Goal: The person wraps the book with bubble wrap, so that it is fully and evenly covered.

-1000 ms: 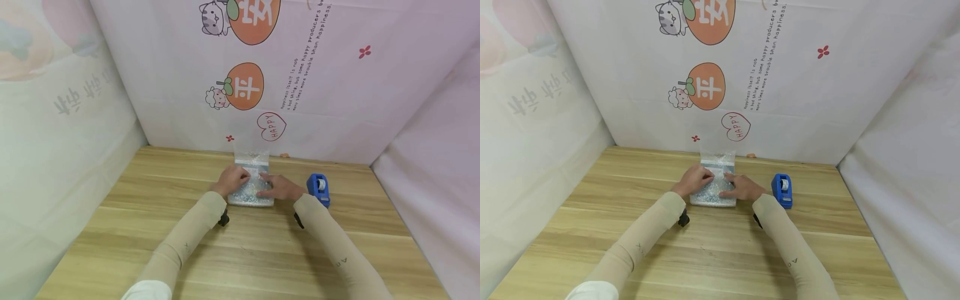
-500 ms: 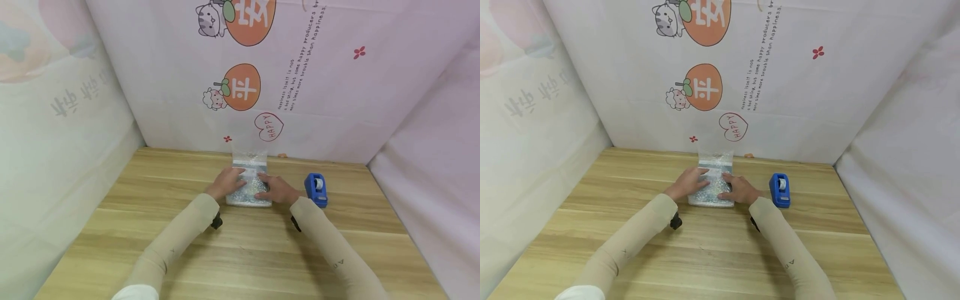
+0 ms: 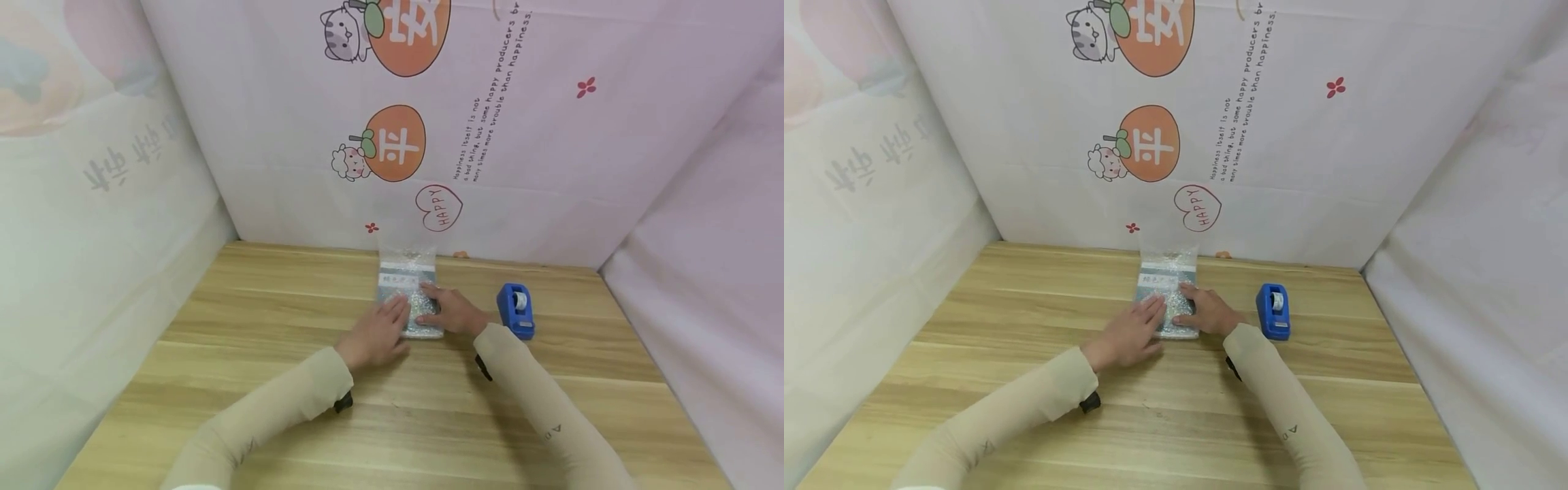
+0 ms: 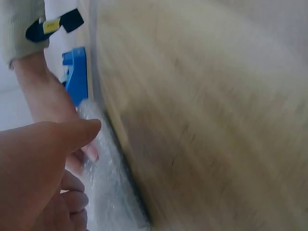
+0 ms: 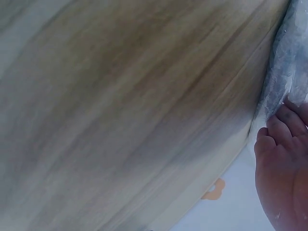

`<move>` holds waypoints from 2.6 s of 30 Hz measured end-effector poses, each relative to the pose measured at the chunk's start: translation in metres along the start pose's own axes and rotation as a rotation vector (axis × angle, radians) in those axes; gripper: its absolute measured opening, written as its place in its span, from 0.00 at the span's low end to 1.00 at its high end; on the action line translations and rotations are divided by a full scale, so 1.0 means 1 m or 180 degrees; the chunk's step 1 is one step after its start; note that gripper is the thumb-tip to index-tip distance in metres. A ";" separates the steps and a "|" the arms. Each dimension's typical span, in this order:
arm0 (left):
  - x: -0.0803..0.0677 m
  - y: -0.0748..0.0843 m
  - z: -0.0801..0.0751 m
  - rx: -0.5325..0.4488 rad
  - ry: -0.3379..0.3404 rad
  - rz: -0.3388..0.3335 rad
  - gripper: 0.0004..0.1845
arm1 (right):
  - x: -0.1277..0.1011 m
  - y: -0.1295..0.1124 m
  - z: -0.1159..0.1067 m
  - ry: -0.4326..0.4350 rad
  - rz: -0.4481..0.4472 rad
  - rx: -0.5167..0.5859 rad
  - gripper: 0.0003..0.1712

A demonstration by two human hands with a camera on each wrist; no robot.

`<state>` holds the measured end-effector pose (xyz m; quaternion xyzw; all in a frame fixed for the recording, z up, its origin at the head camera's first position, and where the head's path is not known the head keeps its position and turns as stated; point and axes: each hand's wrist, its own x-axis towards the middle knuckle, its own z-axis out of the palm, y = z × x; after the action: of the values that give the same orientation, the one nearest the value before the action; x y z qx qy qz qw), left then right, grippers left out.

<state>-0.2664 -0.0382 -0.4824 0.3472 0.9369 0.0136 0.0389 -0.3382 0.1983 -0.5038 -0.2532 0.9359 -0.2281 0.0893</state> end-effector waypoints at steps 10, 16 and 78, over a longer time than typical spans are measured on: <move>-0.006 0.008 0.013 -0.0111 -0.0070 -0.0144 0.48 | 0.002 0.003 0.002 0.0040 -0.0023 -0.0006 0.52; -0.004 0.005 0.020 -0.0174 -0.0117 -0.0180 0.47 | 0.002 0.003 0.002 -0.0009 0.0025 0.0003 0.51; 0.007 -0.011 0.006 -0.0960 -0.0637 -0.0107 0.48 | 0.041 -0.005 -0.063 -0.0303 0.0416 -0.0221 0.43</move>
<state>-0.2781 -0.0422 -0.4890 0.3213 0.9214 0.1187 0.1837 -0.3891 0.1976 -0.4485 -0.2052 0.9524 -0.1770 0.1396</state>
